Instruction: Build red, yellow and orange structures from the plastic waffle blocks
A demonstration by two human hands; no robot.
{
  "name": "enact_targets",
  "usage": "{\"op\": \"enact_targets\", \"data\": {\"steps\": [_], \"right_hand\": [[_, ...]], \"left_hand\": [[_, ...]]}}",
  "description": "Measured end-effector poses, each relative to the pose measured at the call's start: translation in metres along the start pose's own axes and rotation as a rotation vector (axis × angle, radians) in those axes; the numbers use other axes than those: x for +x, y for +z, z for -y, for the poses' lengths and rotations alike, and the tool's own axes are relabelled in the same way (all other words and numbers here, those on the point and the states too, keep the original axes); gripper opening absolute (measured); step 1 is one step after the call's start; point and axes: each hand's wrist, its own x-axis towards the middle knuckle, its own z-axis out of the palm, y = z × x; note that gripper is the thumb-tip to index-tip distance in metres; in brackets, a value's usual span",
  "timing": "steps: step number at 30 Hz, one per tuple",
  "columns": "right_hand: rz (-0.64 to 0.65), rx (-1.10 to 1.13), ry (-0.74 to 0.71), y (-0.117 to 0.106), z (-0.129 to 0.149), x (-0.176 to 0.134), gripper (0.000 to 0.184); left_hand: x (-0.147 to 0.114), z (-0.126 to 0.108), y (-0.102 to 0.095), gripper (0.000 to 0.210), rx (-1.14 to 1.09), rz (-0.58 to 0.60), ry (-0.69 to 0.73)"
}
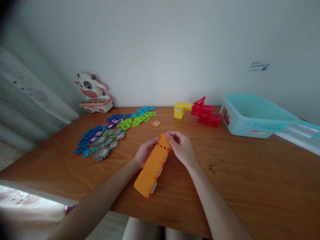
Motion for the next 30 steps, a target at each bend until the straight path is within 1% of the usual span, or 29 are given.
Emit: {"op": "enact_targets", "data": {"steps": [4, 8, 11, 13, 19, 24, 30], "right_hand": [[-0.056, 0.036, -0.01, 0.006, 0.001, -0.003, 0.033], [-0.101, 0.051, -0.019, 0.011, 0.0, -0.006, 0.033], [-0.095, 0.028, -0.029, 0.012, -0.001, -0.007, 0.032], [-0.091, 0.023, -0.04, 0.012, 0.0, -0.007, 0.032], [-0.094, 0.002, -0.036, 0.009, 0.002, -0.007, 0.031], [-0.08, 0.054, -0.021, 0.007, 0.001, -0.004, 0.032], [-0.087, 0.081, -0.012, 0.007, 0.0, -0.003, 0.033]], "left_hand": [[-0.003, -0.001, 0.005, 0.035, 0.002, -0.017, 0.023], [-0.005, 0.001, 0.008, 0.038, 0.013, -0.014, 0.033], [-0.004, 0.003, 0.008, 0.042, 0.005, -0.002, 0.027], [-0.003, 0.002, 0.007, 0.043, 0.002, 0.004, 0.049], [-0.003, 0.0, 0.007, 0.039, -0.003, -0.002, 0.093], [-0.005, -0.001, 0.01, 0.039, -0.014, -0.025, 0.094], [-0.006, -0.001, 0.011, 0.037, -0.002, -0.025, 0.142]]}}
